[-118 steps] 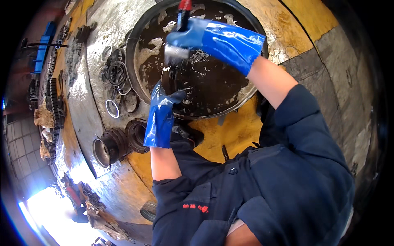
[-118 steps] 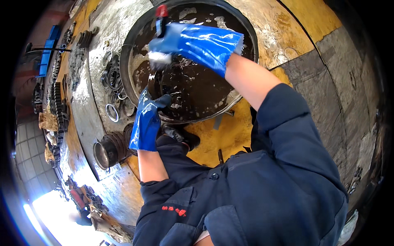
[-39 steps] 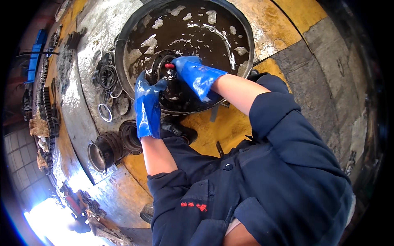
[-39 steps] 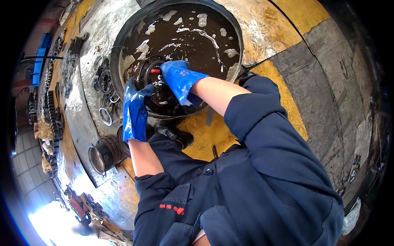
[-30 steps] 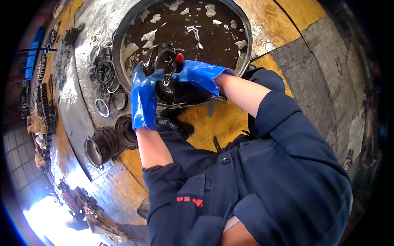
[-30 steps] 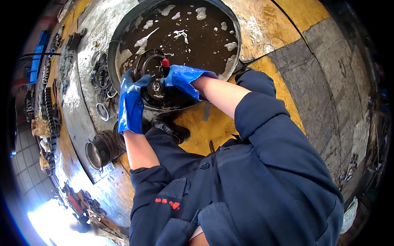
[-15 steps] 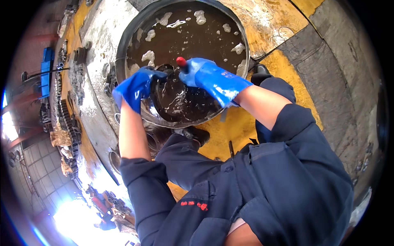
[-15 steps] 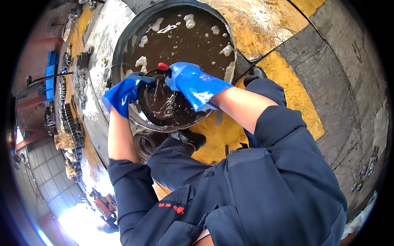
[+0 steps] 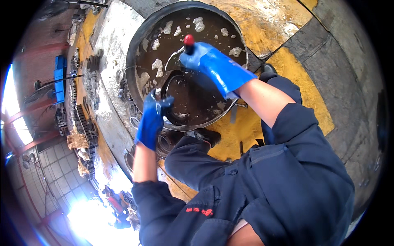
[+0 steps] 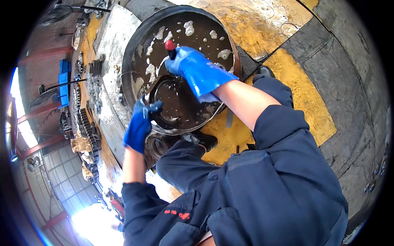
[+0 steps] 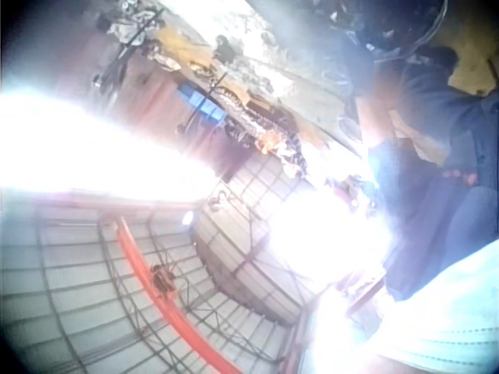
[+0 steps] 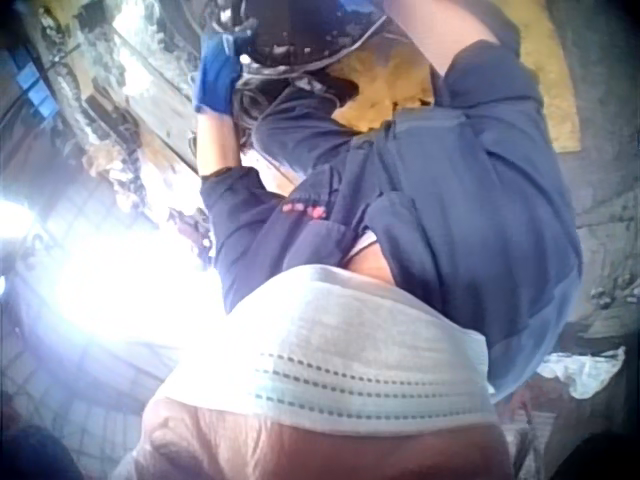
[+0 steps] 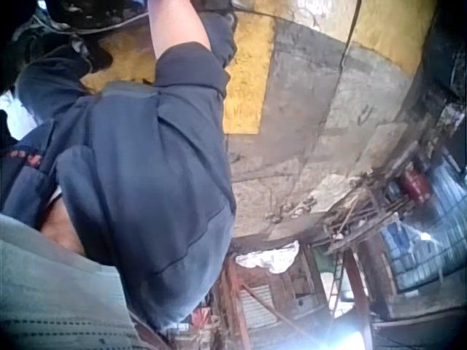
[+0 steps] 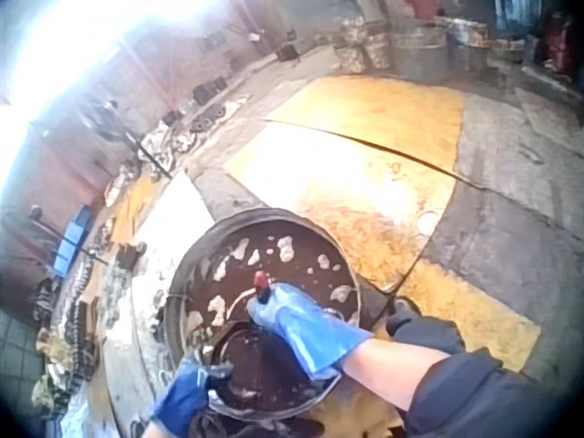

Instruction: The person cleans curved metal parts by scrubbing them with a brush in a basin of liquid and setting them on the floor.

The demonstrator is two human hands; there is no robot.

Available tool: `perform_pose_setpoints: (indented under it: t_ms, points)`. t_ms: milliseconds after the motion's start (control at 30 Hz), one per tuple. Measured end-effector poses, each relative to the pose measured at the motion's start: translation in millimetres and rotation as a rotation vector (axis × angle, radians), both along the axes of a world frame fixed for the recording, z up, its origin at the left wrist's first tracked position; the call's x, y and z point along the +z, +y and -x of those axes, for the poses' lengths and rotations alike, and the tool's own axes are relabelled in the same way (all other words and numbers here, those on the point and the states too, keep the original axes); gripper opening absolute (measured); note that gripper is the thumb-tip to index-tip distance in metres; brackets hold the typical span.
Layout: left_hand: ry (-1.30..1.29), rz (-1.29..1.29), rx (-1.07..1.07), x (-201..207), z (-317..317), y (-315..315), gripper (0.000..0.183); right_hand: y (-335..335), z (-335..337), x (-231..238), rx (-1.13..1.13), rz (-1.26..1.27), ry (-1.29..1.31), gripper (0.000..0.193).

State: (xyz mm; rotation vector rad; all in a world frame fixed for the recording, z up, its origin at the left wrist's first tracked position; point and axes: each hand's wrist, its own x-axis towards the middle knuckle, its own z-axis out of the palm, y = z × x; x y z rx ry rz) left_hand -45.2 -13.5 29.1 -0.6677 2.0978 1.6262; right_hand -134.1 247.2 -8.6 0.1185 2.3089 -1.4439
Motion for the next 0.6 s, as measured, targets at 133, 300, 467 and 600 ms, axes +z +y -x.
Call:
perform_pose_setpoints:
  t_ms: [133, 300, 467, 600]
  points:
    - [0.289, 0.032, 0.093, -38.5, -61.8, -27.0, 0.055, 0.5, -15.2, 36.3, 0.025, 0.253, 0.024, 0.047]
    - [0.343, 0.137, -0.007, -59.0, -56.8, -31.2, 0.058, -45.4, -36.2, 31.9, 0.187, 0.378, 0.040, 0.036]
    - [0.244, -0.121, 0.261, -84.1, -56.3, -43.6, 0.038, -98.8, -71.6, 54.3, 0.237, 0.208, 0.319, 0.027]
    - [0.256, -0.058, -0.011, -68.2, -43.4, -32.0, 0.061, -95.2, -6.3, 7.0, 0.343, 0.638, 0.053, 0.032]
